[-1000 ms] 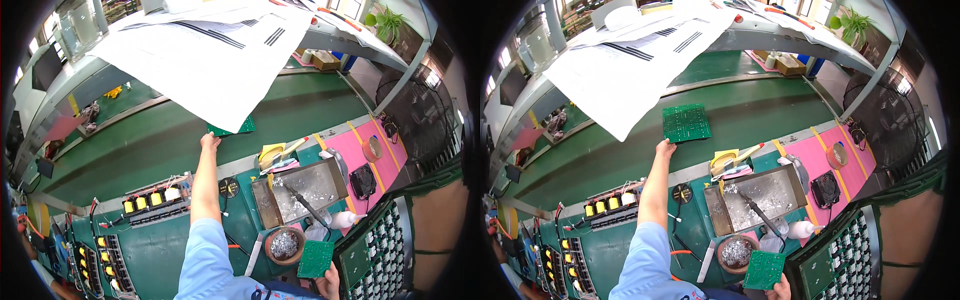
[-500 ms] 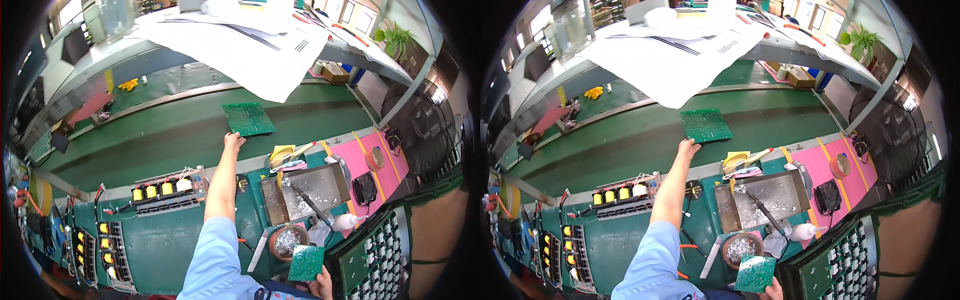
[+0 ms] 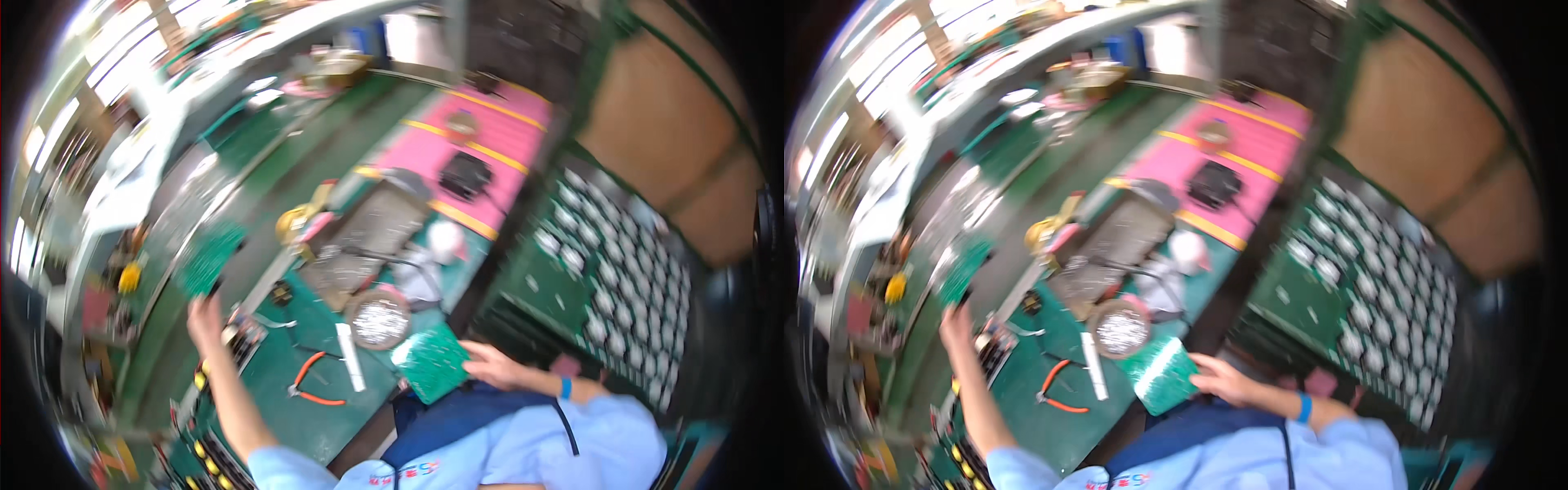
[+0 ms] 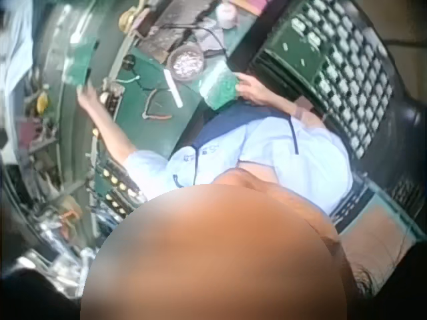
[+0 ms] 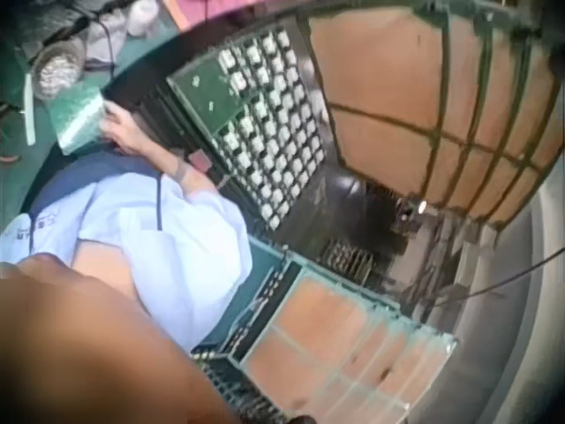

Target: The person picks up green circuit boards from a workbench and places them into a large green rack filled with similar boards. They use orange pliers to trim components on the boards before placing them in the rack. The person repeats this process, handling the boards one at a time and organizing them in the rack.

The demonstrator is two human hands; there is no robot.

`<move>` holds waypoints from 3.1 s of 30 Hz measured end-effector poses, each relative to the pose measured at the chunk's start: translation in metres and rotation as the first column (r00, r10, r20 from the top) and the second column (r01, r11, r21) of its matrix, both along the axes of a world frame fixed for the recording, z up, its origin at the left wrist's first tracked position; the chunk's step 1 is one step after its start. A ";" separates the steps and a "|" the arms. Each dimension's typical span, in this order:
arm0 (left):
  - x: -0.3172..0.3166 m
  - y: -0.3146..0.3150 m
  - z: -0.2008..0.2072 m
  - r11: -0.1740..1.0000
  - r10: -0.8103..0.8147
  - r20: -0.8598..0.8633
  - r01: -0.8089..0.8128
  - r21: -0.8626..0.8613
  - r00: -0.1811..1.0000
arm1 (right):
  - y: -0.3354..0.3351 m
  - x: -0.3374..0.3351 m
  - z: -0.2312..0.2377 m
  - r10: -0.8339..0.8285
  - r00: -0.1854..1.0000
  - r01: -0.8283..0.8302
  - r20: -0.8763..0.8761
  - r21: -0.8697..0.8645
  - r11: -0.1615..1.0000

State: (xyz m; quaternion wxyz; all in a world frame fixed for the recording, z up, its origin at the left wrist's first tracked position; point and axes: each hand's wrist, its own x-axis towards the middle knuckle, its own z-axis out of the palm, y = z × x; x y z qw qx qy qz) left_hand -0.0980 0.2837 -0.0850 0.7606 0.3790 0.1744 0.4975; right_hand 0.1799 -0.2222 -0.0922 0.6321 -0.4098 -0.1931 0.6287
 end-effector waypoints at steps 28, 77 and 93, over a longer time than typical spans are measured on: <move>-0.173 -0.456 0.006 0.795 0.559 -0.021 -0.543 -0.272 0.829 | 0.163 -0.176 -0.055 0.629 0.737 -0.588 0.246 -0.224 0.777; -0.058 -0.325 0.023 0.911 -0.262 0.031 0.257 -0.323 0.965 | 0.102 -0.092 0.008 0.051 0.974 -0.029 -0.221 0.102 0.994; -0.057 -0.339 0.026 0.938 -0.029 -0.132 -0.019 -0.345 0.991 | 0.126 -0.109 0.014 0.080 0.963 -0.051 -0.258 0.117 0.992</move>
